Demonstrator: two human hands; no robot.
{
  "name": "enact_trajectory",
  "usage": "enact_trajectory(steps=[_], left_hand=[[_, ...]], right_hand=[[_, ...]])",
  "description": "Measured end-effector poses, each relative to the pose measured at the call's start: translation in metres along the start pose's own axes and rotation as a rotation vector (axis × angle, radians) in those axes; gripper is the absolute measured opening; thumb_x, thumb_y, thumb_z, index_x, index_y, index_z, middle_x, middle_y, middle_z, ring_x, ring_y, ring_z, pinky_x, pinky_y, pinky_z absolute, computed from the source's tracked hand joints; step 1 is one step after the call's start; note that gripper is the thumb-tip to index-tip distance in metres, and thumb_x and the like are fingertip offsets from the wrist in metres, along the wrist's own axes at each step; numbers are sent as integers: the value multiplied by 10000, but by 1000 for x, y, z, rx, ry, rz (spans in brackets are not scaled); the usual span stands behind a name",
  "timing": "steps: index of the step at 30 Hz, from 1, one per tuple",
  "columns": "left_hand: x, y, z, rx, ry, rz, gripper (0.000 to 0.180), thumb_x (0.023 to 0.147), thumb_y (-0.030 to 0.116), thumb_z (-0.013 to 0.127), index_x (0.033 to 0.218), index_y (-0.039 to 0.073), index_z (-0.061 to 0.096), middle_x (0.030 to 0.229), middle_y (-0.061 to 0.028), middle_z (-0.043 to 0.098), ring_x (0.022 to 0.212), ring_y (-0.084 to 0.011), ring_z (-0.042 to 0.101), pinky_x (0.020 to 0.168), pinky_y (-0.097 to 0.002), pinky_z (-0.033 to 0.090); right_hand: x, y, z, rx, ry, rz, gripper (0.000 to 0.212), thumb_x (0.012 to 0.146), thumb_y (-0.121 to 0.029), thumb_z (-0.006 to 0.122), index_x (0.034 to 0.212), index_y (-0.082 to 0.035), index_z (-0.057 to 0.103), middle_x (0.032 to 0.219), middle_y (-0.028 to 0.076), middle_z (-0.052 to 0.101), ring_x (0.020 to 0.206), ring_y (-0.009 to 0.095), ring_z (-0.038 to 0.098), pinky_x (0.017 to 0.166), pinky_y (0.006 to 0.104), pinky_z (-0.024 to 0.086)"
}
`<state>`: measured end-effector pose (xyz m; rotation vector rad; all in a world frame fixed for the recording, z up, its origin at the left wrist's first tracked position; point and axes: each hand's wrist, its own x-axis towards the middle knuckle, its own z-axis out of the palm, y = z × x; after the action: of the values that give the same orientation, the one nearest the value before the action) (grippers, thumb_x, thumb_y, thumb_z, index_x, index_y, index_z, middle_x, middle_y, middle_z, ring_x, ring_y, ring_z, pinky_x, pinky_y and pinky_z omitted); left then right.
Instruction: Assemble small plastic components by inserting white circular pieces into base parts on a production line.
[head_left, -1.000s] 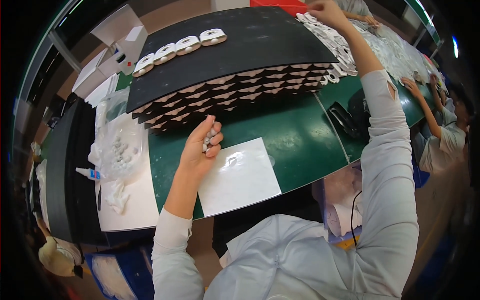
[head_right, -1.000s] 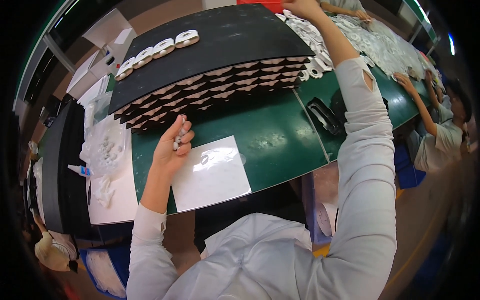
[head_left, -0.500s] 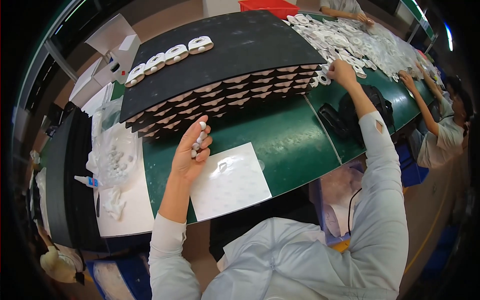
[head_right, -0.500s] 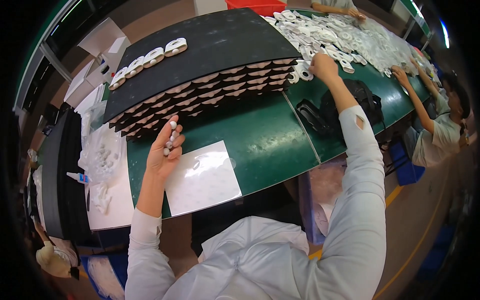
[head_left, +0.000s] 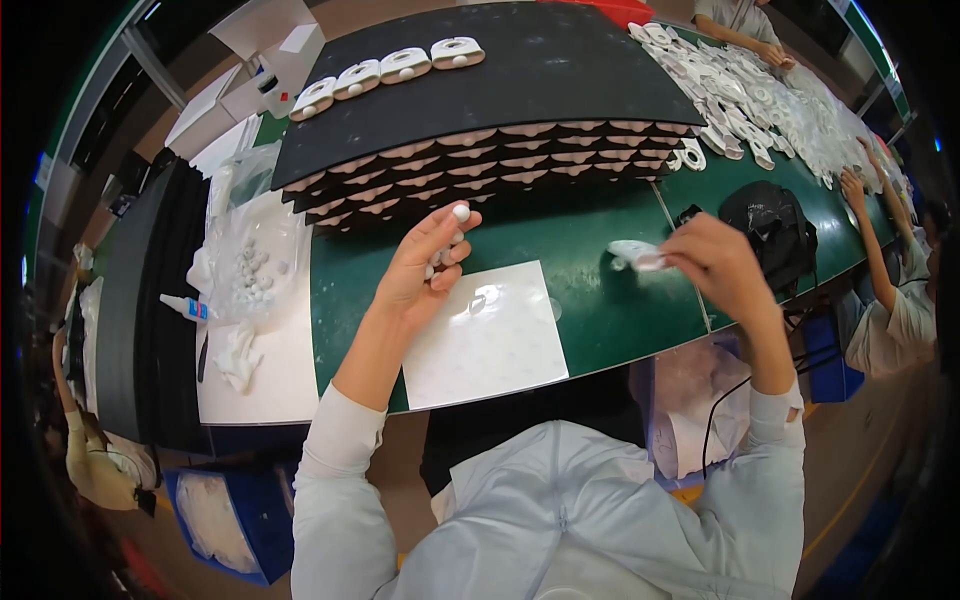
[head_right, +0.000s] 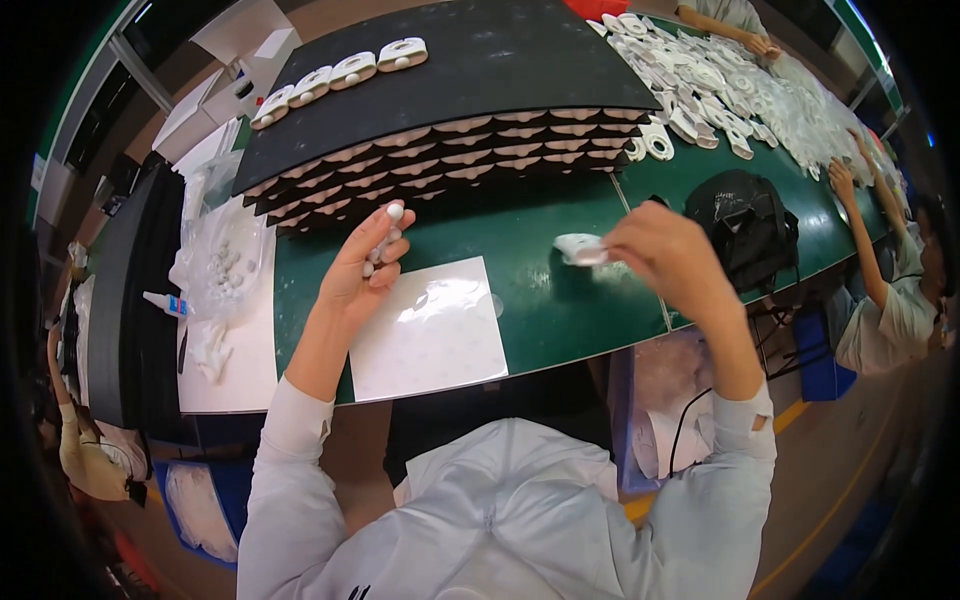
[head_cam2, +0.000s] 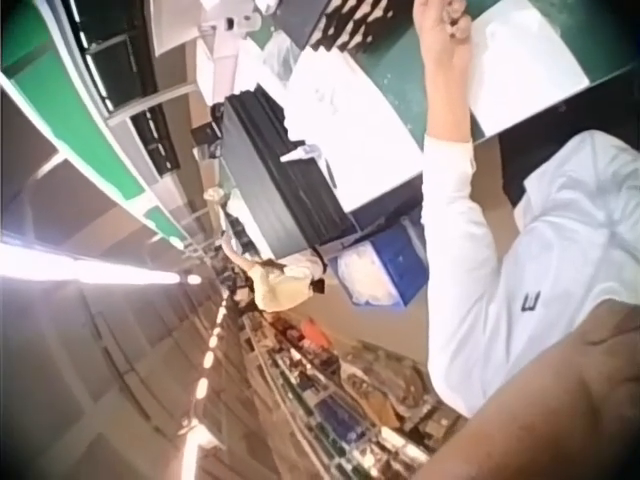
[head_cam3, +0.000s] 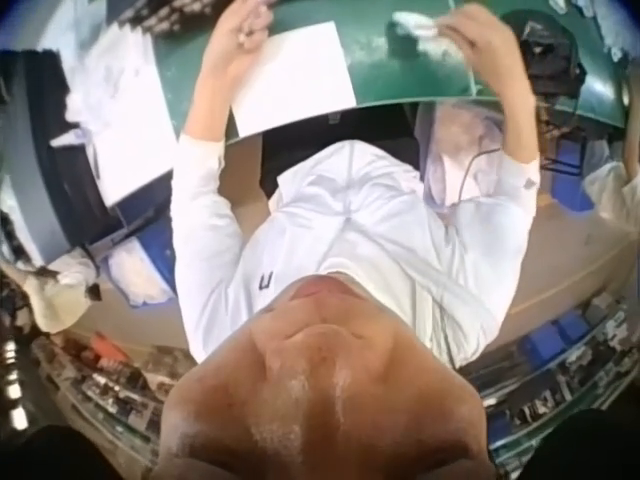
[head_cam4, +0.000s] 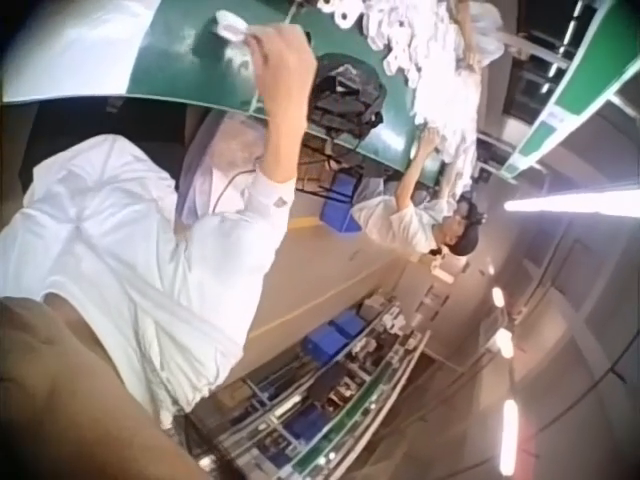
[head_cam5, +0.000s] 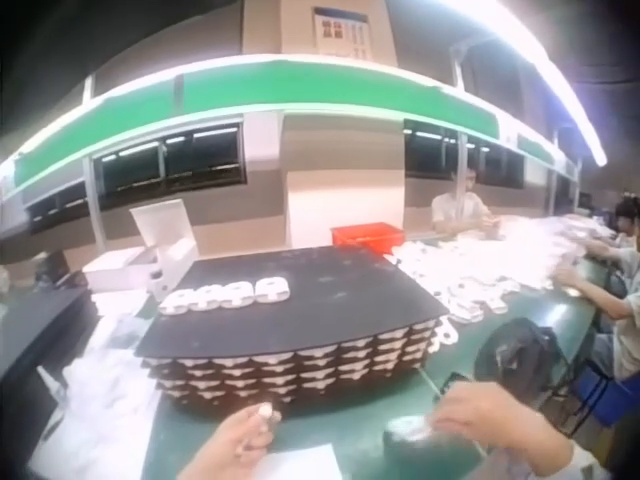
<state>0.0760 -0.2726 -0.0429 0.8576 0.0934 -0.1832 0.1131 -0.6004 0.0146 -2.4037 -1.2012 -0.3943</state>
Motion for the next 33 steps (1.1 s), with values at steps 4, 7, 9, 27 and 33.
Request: enact_trajectory(steps=[4, 7, 9, 27, 33], left_hand=[[0, -1, -10, -24, 25, 23, 228, 846, 242, 585, 981, 62, 546, 914, -33, 543, 627, -46, 412, 373, -134, 258], [1, -1, -12, -24, 11, 40, 226, 844, 244, 588, 974, 65, 544, 902, -29, 538, 629, -46, 409, 374, -138, 256], [1, -1, -11, -12, 25, 47, 219, 836, 219, 599, 986, 67, 549, 898, -21, 537, 632, -42, 408, 377, -136, 250], [0, 1, -10, -62, -26, 40, 231, 849, 202, 582, 1026, 58, 549, 911, -27, 549, 598, -35, 396, 377, -139, 265], [1, 2, -13, -49, 21, 75, 229, 829, 175, 608, 1025, 84, 532, 912, -44, 557, 584, -32, 424, 371, -138, 265]], right_hand=[[6, 2, 29, -67, -115, -102, 192, 658, 59, 593, 816, -47, 618, 828, 63, 584, 745, 253, 543, 651, 332, 452], [14, 3, 34, -82, -158, -37, 196, 689, 36, 584, 864, -45, 617, 866, 87, 596, 800, 271, 546, 699, 326, 447], [22, -3, 41, 48, -26, 163, 245, 692, -51, 636, 935, -21, 611, 869, 121, 603, 824, 289, 547, 710, 332, 444], [53, -66, 101, 1036, -91, 428, 148, 836, -41, 533, 971, 17, 535, 841, 30, 587, 727, 69, 524, 663, 205, 430], [47, -83, 138, 1012, -107, 460, 143, 859, -73, 521, 973, 11, 519, 859, 35, 589, 737, 74, 529, 667, 208, 429]])
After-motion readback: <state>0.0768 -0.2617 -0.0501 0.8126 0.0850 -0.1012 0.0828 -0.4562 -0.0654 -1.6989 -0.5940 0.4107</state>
